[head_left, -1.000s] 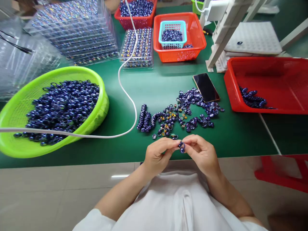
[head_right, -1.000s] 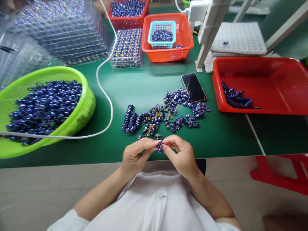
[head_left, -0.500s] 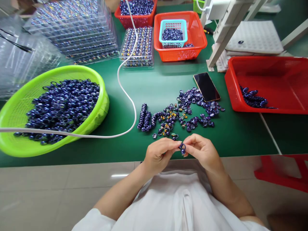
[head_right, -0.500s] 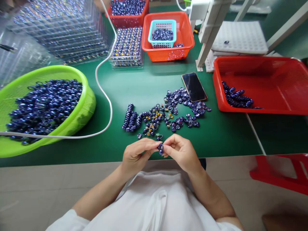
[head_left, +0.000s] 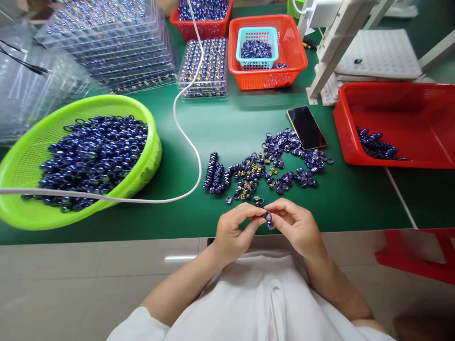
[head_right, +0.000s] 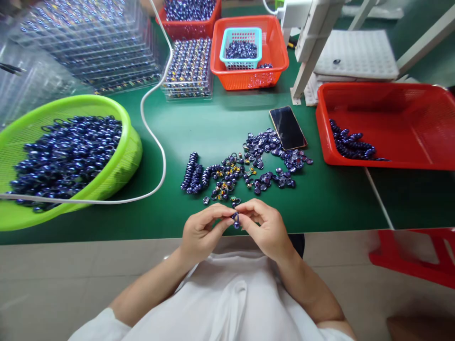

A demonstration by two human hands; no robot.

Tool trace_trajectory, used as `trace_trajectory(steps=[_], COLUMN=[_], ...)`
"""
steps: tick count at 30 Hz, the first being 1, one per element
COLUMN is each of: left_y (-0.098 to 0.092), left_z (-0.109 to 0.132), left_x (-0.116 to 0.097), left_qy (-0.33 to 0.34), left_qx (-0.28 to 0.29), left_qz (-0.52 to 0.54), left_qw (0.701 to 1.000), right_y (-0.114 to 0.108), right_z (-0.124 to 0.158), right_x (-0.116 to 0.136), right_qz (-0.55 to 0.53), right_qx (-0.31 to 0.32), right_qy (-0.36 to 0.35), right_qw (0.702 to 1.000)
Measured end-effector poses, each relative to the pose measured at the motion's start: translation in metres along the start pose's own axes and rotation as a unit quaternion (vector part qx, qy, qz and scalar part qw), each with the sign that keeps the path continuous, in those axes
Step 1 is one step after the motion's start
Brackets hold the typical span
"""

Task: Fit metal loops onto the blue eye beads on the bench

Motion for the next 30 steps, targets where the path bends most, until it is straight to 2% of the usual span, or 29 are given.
trace_trajectory(steps=[9,14,18,23,30], left_y=[0.003,0.005,0.011,0.019,0.026], left_z=[0.003,0.006,0.007,0.006,0.005], left_x=[0.006,0.012,0.021,0.029,0.039], left_qy=[-0.028,-0.068,-0.155,-0.267,-0.320], left_qx=[-0.012,-0.008,0.005,0.029,0.068], left_qz=[0.037,0.076,0.122,0.200,0.326], left_qw=[0.999,0.995,0.980,0.942,0.887], right_y=[0.001,0.003,0.002,0.003,0.006], right_z=[-0.001,0.002,0.005,0.007,0.012], right_x=[-0.004,-0.005,0.005,0.026,0.036], right_qz=[-0.034,-0.055,0.064,0.205,0.294], right_qx=[-0.005,-0.018,-0.039,-0.053,-0.038], right_qy=[-0.014,-0.053,-0.118,-0.232,-0.299], right_qw=[0.999,0.997,0.990,0.949,0.907])
Point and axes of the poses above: each hand's wrist, its own z-axis away from the middle knuckle, its own y-axis out of the palm, x = y × z, the point moved 6 cm from there along -z, towards the middle knuckle, and after that the axes turned 8 degrees about -z, right-handed, at the moved point
